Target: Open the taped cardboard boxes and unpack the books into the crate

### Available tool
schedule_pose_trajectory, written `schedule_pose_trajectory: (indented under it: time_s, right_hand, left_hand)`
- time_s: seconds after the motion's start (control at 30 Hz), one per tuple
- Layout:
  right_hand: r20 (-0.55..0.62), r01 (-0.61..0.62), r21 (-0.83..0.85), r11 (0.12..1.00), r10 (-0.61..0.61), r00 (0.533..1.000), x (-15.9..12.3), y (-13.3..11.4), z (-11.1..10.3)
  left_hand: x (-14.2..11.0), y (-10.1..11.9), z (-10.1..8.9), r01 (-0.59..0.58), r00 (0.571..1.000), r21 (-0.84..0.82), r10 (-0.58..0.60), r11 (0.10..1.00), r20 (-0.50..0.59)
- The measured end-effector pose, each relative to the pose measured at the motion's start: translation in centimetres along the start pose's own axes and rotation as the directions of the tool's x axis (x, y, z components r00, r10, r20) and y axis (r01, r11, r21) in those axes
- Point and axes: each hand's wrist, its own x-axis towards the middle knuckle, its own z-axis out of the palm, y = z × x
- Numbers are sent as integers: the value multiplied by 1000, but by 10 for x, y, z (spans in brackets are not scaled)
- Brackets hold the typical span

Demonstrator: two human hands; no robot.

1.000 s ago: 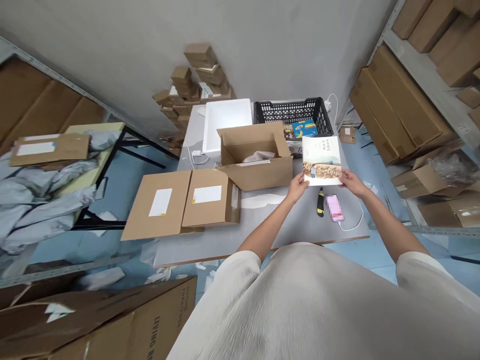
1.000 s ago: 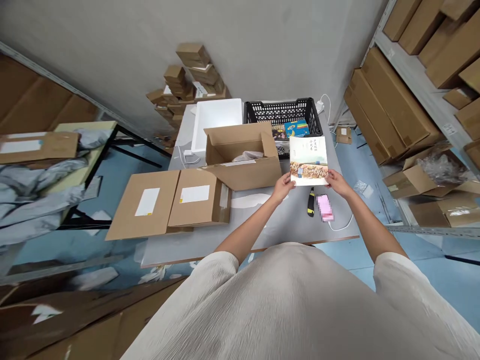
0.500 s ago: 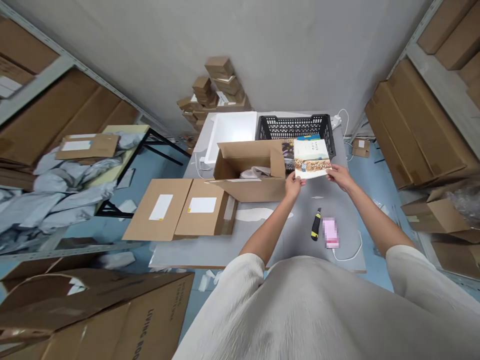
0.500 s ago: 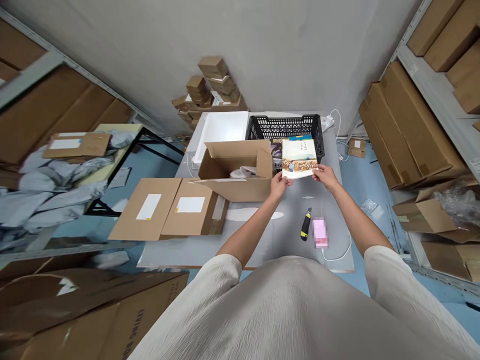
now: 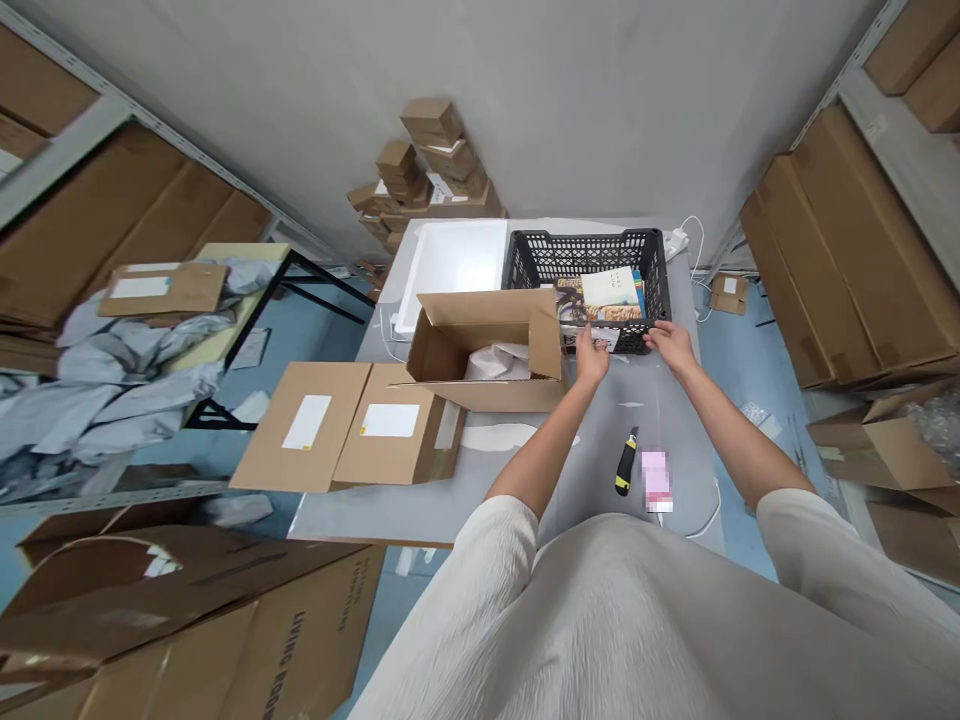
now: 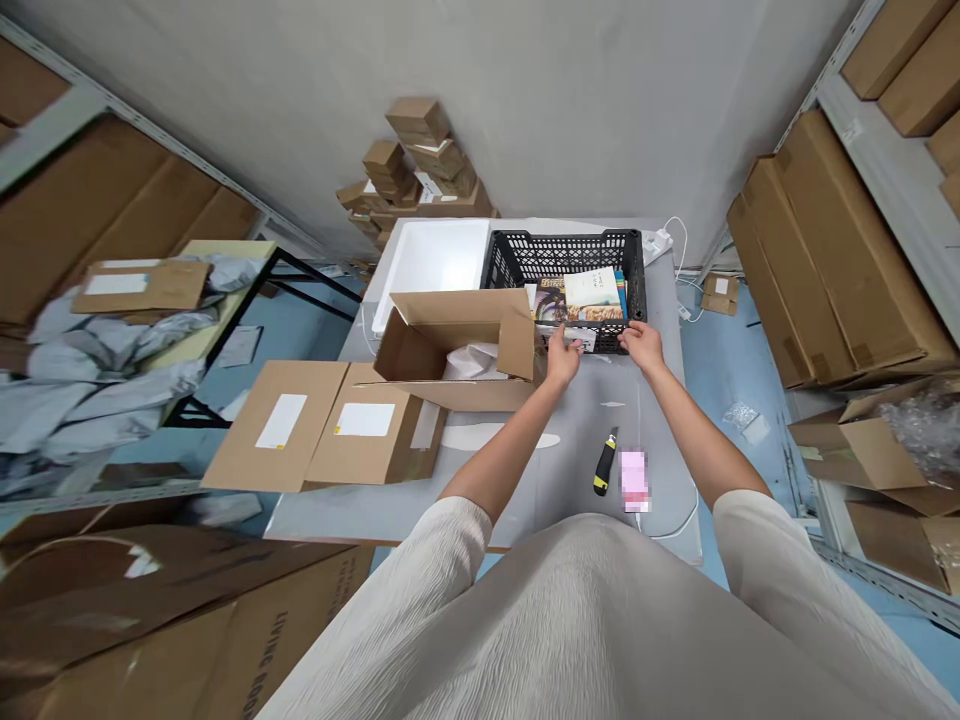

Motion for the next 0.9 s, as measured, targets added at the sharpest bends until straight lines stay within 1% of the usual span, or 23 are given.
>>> schedule_pose_trajectory:
  time_s: [0.13,0.27,0.43,0.57,0.63,0.7,0.8,0.9]
  right_hand:
    - [65,-7,-28,1000,8,998,-11,11,3]
    - [126,-7,-61,998,14,992,-25,17,13]
    - [199,-21,-73,997,35,979,-49,25,28]
    - [272,1,-101,995,26,962,-69,34,38]
    - [300,18,-119,993,19,954,-78,38,44]
    - [325,39,-136,990,7,946,-85,42,51]
    - [358,73,-153,986,-14,934,-95,47,62]
    - [384,112,-173,978,-38,923,-103,51,75]
  left_hand:
    - [-13,-6,-6,5,999,68,-7,998,33]
    - [-27,-1,-17,-64,995,51,60,997,80]
    - [-51,10,-40,-90,986,58,81,994,148]
    - [-76,20,-60,-104,977,27,97,994,192]
    - [-91,25,-73,-118,971,0,115,993,211]
    - [-108,29,-91,-168,962,-23,169,985,215]
    - [-134,34,-126,-246,946,-29,247,969,211]
    - [-153,36,-165,-256,947,-47,260,965,187]
